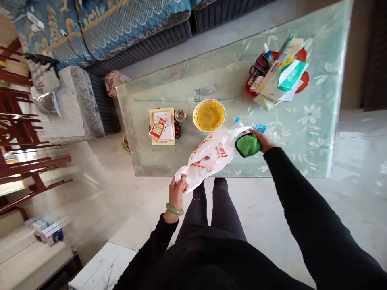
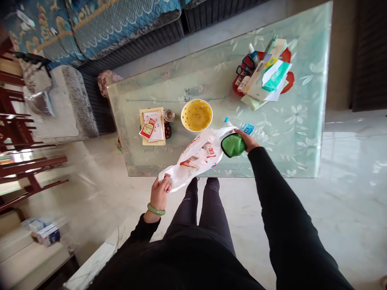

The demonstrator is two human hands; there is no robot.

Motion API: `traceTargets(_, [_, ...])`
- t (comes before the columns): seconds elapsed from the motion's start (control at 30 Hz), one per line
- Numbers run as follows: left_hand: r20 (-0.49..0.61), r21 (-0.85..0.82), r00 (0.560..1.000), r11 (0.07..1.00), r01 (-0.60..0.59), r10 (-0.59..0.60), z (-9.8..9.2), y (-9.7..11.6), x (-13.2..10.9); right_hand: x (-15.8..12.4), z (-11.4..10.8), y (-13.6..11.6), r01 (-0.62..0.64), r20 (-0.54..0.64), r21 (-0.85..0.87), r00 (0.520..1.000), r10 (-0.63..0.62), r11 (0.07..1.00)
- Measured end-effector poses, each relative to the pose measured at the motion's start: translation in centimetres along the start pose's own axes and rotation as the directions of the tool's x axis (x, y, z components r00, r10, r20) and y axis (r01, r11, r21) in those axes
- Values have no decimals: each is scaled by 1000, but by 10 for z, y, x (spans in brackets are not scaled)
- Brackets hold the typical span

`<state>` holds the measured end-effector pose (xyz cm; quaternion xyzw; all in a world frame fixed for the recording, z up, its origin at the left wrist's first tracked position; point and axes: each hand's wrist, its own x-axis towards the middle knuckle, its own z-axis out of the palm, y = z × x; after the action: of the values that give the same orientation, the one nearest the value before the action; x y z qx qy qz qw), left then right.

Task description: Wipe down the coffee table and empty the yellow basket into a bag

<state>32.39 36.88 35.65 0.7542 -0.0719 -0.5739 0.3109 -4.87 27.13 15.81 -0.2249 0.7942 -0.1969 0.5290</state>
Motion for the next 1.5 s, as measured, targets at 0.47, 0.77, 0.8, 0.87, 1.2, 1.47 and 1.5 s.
traceTargets(0.47, [-37,-100,999,995,0,-4,7,13,-5,61,47,-18,38,-9,-772,997,-71,635])
traceTargets(0.77, [32,-120,999,993,4,0,5,13,-3,50,8,20,119,44,-744,991,-129,658])
traceTargets(0.8, [47,-118,999,993,1,5,5,14,-2,47,4,25,132,60,-700,990,-126,702])
traceTargets(0.87, [71,-104,997,995,-2,10,6,15,-1,42,4,31,151,60,-600,988,-144,786])
traceTargets(1.2, [81,-42,996,999,-23,27,4,12,5,32,60,18,207,107,-671,977,-184,712])
traceTargets(1.47, [145,-8,989,1000,-23,24,-3,12,7,-17,-22,26,67,-114,-694,973,-202,717])
traceTargets(1.5, [152,-1,988,1000,-25,25,-5,11,7,-29,-42,26,31,-203,-681,952,-229,732])
